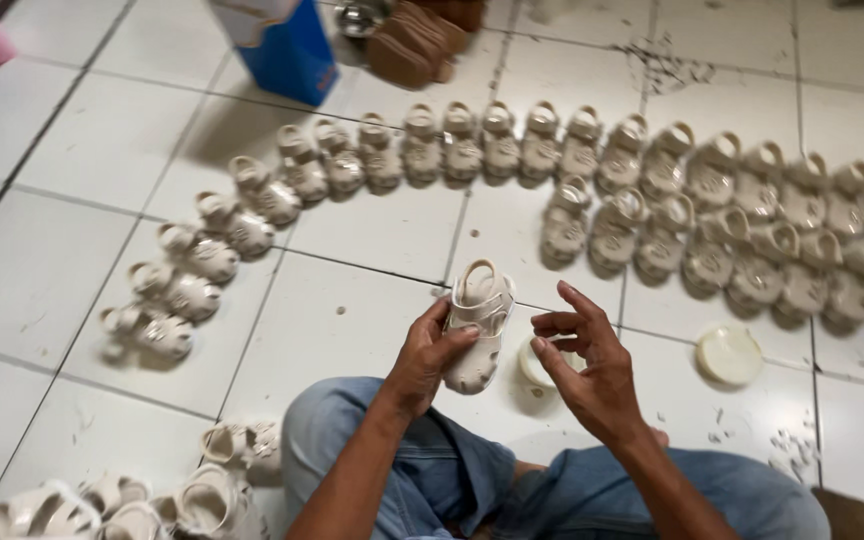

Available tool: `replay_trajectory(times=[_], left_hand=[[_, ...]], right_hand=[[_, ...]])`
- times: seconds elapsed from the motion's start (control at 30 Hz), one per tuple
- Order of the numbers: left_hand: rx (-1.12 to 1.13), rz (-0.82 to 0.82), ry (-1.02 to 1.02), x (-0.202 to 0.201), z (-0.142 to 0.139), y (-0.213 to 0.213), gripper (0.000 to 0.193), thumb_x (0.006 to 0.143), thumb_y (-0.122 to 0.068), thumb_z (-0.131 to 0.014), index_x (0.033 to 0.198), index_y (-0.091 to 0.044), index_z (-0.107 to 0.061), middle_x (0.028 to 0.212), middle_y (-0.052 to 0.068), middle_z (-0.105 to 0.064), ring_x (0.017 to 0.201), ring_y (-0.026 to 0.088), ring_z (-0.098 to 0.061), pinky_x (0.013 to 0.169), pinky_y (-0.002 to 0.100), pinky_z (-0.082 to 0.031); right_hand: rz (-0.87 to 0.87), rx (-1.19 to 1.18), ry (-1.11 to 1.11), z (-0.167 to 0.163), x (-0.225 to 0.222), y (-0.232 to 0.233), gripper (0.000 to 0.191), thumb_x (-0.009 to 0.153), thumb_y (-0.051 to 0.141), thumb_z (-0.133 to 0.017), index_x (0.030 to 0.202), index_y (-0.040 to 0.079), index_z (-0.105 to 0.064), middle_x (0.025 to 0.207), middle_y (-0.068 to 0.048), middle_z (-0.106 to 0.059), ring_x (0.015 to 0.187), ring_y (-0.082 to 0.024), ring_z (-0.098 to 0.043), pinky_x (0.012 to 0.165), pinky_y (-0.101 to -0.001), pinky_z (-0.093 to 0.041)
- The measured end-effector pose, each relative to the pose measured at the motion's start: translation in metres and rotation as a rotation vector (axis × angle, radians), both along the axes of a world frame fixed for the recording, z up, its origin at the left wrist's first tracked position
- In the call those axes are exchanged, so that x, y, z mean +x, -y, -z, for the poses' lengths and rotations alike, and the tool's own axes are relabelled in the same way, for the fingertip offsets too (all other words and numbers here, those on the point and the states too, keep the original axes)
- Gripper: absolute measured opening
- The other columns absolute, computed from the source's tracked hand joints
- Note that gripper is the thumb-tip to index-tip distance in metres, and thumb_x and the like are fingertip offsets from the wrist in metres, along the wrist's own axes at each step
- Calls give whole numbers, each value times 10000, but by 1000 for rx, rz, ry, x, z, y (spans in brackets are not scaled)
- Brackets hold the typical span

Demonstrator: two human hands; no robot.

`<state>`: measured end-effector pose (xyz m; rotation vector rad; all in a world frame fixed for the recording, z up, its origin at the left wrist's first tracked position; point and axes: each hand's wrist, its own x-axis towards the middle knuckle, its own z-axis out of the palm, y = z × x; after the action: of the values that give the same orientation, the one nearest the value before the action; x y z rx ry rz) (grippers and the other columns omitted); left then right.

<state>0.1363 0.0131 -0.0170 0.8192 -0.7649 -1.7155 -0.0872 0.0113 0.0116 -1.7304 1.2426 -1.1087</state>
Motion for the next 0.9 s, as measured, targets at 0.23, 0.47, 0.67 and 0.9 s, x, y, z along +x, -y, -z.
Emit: replay_trajectory(times=[0.23, 0.47, 0.67, 0.9], left_hand=[[-202, -67, 898, -64, 30, 14, 905, 785, -294, -808, 1534, -22, -377, 1346, 180, -644, 1183, 248, -675, 959, 345, -572], [-104, 55, 489, -54, 48, 19, 807, 910, -459, -657, 1522, -6, -392, 1367, 158, -605, 1237, 225, -612, 1021, 349, -512], [90, 141, 353, -47, 57, 17, 739, 986, -528, -481, 1512, -14, -415, 1249, 164, -639, 1119, 213, -619, 957, 345, -508], [-43, 99, 530, -45, 62, 12, 742, 957, -554, -527, 1449, 0, -488, 1243, 176, -659, 1148, 225, -645, 964, 342, -525]], right_hand=[[94, -233, -153, 45, -15, 6, 855, 821, 152, -828, 1528, 55, -358, 1202, -138, -706, 1138, -253, -682, 982, -405, -547], [106, 264, 222, 48, -9, 35, 867, 828, 74, -789, 1565, 55, -332, 1012, -104, -785, 946, -172, -750, 848, -302, -631], [54, 427, 471, 48, -14, 38, 868, 848, 11, -729, 1582, 10, -266, 1019, -132, -762, 974, -190, -743, 857, -323, -633], [8, 478, 421, 52, -15, 40, 918, 836, 12, -738, 1600, 24, -230, 1013, -172, -748, 939, -220, -745, 816, -345, -641]])
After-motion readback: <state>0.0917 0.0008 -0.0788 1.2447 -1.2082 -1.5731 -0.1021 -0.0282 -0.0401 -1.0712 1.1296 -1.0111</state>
